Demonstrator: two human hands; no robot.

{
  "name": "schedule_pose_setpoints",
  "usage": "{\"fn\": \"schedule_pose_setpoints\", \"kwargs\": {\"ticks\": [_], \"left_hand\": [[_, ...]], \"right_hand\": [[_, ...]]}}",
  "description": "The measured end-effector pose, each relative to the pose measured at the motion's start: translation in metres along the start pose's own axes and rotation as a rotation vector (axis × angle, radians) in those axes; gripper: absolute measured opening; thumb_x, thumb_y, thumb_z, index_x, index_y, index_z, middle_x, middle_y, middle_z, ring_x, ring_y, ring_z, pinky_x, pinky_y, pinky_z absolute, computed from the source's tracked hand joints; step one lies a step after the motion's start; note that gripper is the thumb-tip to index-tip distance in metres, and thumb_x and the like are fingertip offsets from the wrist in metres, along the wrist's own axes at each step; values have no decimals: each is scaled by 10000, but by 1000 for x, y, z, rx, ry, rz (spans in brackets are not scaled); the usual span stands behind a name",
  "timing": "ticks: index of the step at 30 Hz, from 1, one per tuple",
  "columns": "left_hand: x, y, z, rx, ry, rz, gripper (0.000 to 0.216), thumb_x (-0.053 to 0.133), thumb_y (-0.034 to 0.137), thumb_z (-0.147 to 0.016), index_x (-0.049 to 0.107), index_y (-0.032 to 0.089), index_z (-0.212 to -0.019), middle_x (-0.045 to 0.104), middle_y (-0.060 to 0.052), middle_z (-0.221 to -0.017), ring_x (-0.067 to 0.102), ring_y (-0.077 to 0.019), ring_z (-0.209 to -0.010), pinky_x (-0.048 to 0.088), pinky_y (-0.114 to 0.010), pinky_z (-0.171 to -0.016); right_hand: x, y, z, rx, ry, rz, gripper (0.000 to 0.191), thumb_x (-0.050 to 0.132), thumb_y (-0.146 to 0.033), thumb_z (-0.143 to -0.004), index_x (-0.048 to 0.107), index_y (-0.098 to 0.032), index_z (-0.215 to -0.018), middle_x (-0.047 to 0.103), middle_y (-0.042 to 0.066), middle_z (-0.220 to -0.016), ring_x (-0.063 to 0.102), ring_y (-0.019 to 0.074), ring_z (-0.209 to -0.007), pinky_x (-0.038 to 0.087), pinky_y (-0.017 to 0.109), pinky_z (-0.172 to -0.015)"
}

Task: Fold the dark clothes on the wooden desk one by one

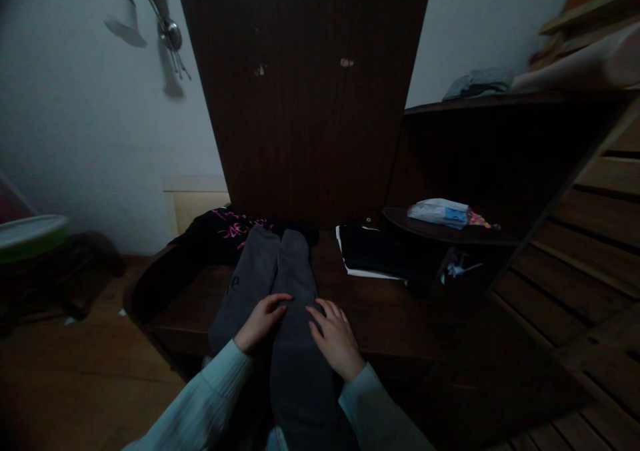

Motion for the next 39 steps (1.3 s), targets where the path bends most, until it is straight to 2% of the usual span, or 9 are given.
{"fn": "schedule_pose_setpoints", "kwargs": {"ticks": [3, 7, 11, 14, 18, 23, 30, 34, 39], "left_hand": [[-4, 3, 4, 32, 86, -187, 249, 532, 104, -683, 647, 208, -879, 603, -39, -873, 557, -162, -872, 415, -310, -856], [-6, 6, 11, 57, 152, -253, 273, 535, 99, -675, 640, 224, -893, 556, -26, -822, 550, -154, -825, 430, -289, -807], [-5, 8, 13, 74, 158, -264, 273, 529, 143, -692, 632, 228, -930, 568, -28, -825, 562, -160, -818, 438, -283, -786], [-2, 9, 13, 109, 114, -227, 274, 498, 206, -737, 615, 241, -982, 619, -33, -920, 572, -170, -884, 429, -292, -829], [1, 7, 12, 121, 74, -176, 275, 454, 225, -771, 603, 255, -1001, 633, -8, -1021, 565, -160, -964, 417, -278, -870], [4, 11, 15, 121, 88, -283, 253, 440, 221, -777, 619, 245, -954, 640, -17, -938, 585, -157, -880, 432, -274, -830], [1, 16, 15, 117, 61, -276, 255, 470, 253, -764, 607, 228, -978, 634, -35, -956, 585, -168, -891, 435, -268, -823], [2, 15, 15, 127, 33, -278, 266, 448, 246, -777, 594, 226, -998, 633, -30, -985, 577, -160, -929, 426, -262, -842], [5, 15, 16, 107, 28, -325, 282, 422, 234, -791, 576, 207, -1025, 621, -28, -1006, 565, -146, -950, 415, -259, -863]], "right_hand": [[-1, 2, 1, 18, 32, -10, 309, 424, -301, -826, 540, -244, -1107, 529, 56, -1165, 460, 194, -1092, 358, 371, -939], [-6, 7, 5, 53, 135, -51, 302, 475, -330, -791, 531, -223, -1068, 550, 61, -1110, 492, 193, -1045, 389, 357, -901], [-11, 19, 5, 133, 222, -85, 81, 510, -269, -745, 551, -203, -769, 560, 64, -967, 520, 200, -935, 427, 345, -810], [-10, 22, 2, 133, 202, -105, 83, 487, -201, -737, 512, -202, -658, 553, 55, -883, 518, 197, -884, 422, 336, -779], [-11, 24, 0, 134, 203, -158, 114, 443, -201, -768, 490, -197, -664, 536, 56, -840, 523, 184, -828, 421, 313, -743], [-16, 30, 3, 185, 263, -157, 152, 408, -264, -807, 480, -200, -689, 523, 45, -788, 528, 171, -762, 416, 297, -708], [-24, 34, 14, 224, 196, -173, 174, 473, -308, -791, 503, -197, -661, 511, 14, -662, 504, 144, -610, 414, 257, -578], [-22, 24, 30, 98, 100, -198, 102, 555, -271, -742, 538, -196, -675, 519, 4, -641, 507, 135, -591, 422, 241, -560], [-24, 10, 40, -72, 133, -158, 43, 528, -202, -761, 571, -204, -767, 572, 33, -770, 543, 157, -739, 436, 261, -656]]}}
Point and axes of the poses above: each hand's wrist, its own z-axis away from the middle knuckle, its own x-axis out of the palm, y = z × x, the point moved 8 cm from there along -z, towards the middle knuckle
